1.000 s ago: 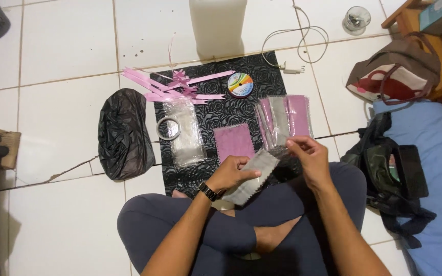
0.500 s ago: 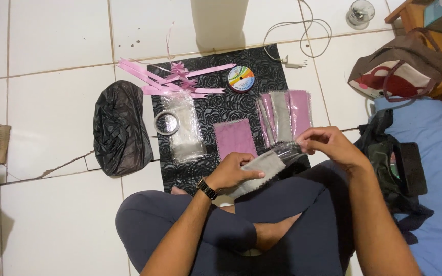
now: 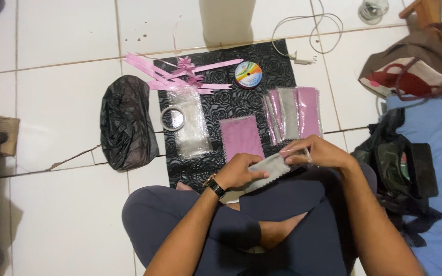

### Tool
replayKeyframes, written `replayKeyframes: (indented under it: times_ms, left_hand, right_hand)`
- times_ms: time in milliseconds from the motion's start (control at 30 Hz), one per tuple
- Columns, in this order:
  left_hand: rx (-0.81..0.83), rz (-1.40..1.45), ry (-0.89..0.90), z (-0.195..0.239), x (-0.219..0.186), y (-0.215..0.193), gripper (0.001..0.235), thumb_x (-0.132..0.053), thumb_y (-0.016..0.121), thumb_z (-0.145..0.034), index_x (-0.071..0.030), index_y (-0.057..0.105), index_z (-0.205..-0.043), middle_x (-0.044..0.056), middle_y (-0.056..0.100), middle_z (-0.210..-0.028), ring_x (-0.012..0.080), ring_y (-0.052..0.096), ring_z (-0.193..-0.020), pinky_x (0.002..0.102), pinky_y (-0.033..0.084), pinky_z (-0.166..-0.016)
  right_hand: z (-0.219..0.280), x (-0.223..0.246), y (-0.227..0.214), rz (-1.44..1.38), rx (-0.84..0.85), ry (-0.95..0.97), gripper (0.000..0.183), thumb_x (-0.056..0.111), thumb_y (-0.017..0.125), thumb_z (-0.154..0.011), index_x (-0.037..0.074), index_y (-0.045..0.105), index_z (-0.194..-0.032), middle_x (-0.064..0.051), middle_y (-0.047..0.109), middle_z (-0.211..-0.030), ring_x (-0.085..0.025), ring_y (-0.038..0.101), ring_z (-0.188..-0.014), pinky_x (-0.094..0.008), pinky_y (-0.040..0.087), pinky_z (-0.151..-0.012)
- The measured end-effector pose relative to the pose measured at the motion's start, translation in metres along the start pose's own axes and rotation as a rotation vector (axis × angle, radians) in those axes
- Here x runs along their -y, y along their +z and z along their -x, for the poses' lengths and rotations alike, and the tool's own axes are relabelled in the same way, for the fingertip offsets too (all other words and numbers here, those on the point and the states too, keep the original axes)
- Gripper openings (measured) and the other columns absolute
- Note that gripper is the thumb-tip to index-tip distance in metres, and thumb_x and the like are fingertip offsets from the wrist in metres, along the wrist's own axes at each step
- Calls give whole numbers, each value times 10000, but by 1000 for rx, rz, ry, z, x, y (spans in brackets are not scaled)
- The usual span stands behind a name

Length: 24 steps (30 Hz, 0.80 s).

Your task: The person sits on the floor and folds several small, rectangular pieces of fabric in pink, gray, and green colors. They handle the fabric pieces one by one, folding them neatly and stacking them on a black mat placed on the floor.

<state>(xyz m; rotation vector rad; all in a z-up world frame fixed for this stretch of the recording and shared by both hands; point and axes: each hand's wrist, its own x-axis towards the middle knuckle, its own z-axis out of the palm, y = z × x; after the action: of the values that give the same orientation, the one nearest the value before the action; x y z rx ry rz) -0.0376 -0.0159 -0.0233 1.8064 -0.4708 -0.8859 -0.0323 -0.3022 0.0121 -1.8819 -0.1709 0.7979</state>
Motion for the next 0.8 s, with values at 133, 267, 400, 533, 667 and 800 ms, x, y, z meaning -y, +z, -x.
replayKeyframes:
  times_ms: [133,267,400,533,667,800]
  left_hand:
    - [-25,-14,19,5,3,5,248,-259,769,-881,-73,749,-1045,181,770,-1010,363,712,-1001,460,553,-878]
    - [-38,-133,53,-4,5,-7,304,-236,741,-889,-57,735,-1135,212,744,-1109,425,676,-1116,513,526,-976]
    - [-48,-122,40,6,-6,-3,354,-264,723,-889,-38,719,-1162,216,740,-1122,442,670,-1120,526,532,-964]
    - [-154,-104,164,5,-12,-5,280,-247,728,-846,-31,725,-1025,97,743,-837,246,635,-665,354,496,-674]
    - [-41,23,100,6,-16,-2,437,-243,765,-859,-29,683,-1232,260,714,-1161,471,654,-1131,551,529,-959]
    - [-57,77,54,7,-19,0,402,-200,745,-897,7,693,-1238,249,735,-1119,428,682,-1105,531,546,-947]
  right_hand:
    - [-4,-23,19,-8,40,-80,216,80,855,-788,42,864,-1000,-206,821,-1097,-369,737,-1047,-528,524,-967]
    - [-17,-34,12,39,-19,-260,143,64,862,-769,15,865,-903,-208,830,-1097,-369,741,-1093,-517,534,-952]
    - [8,-37,-4,-53,-238,-152,157,79,834,-792,-35,832,-901,-224,813,-1159,-336,727,-1084,-517,529,-953]
    - [14,10,5,-141,-354,153,423,5,809,-729,-8,814,-1151,-113,799,-1156,-243,699,-923,-352,557,-873]
    - [12,-6,9,-136,-386,-92,92,-16,836,-765,-81,809,-824,-193,813,-1041,-274,694,-987,-469,545,-938]
    - [-8,-73,-6,-640,-816,-342,133,-35,698,-929,54,614,-878,-33,588,-856,-198,592,-793,-370,542,-782]
